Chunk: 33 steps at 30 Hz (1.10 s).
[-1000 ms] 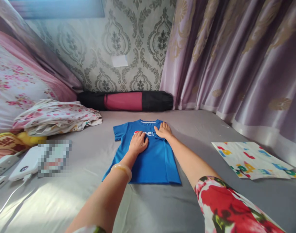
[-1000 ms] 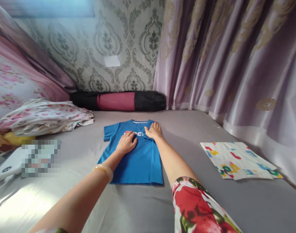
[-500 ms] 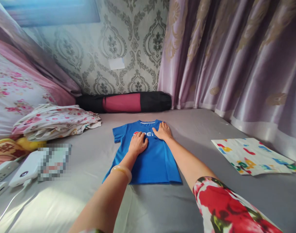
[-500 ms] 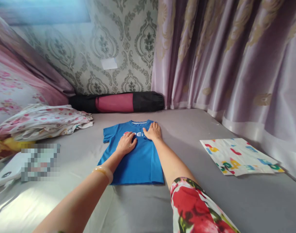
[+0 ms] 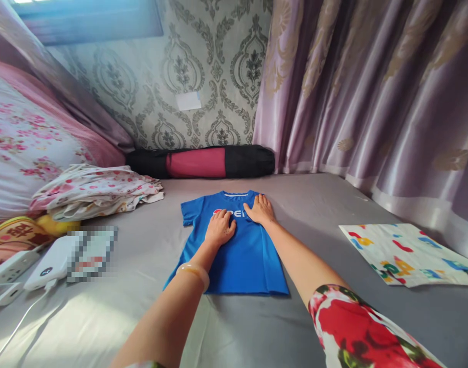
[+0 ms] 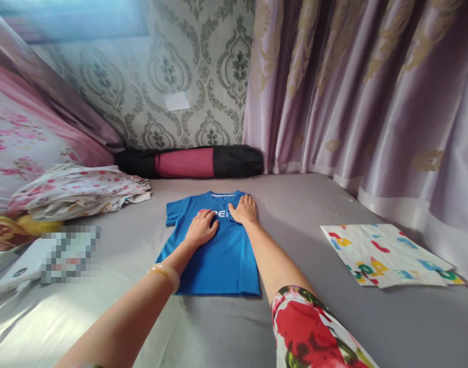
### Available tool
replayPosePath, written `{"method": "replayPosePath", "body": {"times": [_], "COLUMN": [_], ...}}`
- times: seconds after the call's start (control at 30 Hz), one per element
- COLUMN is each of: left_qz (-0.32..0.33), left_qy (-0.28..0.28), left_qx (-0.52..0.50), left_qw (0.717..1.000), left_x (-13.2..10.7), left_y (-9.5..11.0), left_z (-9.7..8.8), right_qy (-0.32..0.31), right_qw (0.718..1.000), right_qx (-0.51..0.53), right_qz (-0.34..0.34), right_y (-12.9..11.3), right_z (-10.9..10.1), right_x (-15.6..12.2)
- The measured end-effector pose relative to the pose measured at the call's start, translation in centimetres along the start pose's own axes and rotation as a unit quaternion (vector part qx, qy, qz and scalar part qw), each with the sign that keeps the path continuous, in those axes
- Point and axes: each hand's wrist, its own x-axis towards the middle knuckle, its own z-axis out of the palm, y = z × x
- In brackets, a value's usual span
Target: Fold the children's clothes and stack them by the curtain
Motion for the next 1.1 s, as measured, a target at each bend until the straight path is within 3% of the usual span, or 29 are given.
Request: {"method": "replayPosePath", "body": {"times": [0.27,0.5,0.63,0.77,0.93,1.1], "left_qz": [-0.015,-0.018,-0.037,-0.077,-0.24,-0.32], "left_qy": [-0.02,-0.08,-0.129,-0.147,-0.101,-0.09], "left_qx": [-0.014,-0.031,-0.027,-0.015,0.011,-0.077], "left_qw": [1.0,0.996,0.991,0.986,0.965,0.94], "left_x": [0.0,0.2,-1.8,-6.0,-11.3,-13.8], "left_y": [0.3,0.1,-0.4,-2.3,-4.5,-4.3], "left_z": [-0.7,-1.5,-3.7,-7.1,-10.3,-10.9], "right_qy": [-0.042,-0.049,-0.056,-0.093,-0.007,-0.133], "right_qw": [0.999,0.998,0.997,0.993,0.995,0.972], "right_qx": [0.009,-0.029,-0.049,-0.073,-0.037,0.081], "right_qz": [0.005,-0.02,-0.025,-0.016,-0.096,-0.175], "right_y": [-0.6,-2.4,-2.3,-2.9,-7.7,-16.6], "right_z": [-1.1,0.2,0.1,-1.5,-3.2,-2.3], "right_x": [0.8,-0.3,-0.4,0.1,0.6,0.7]}}
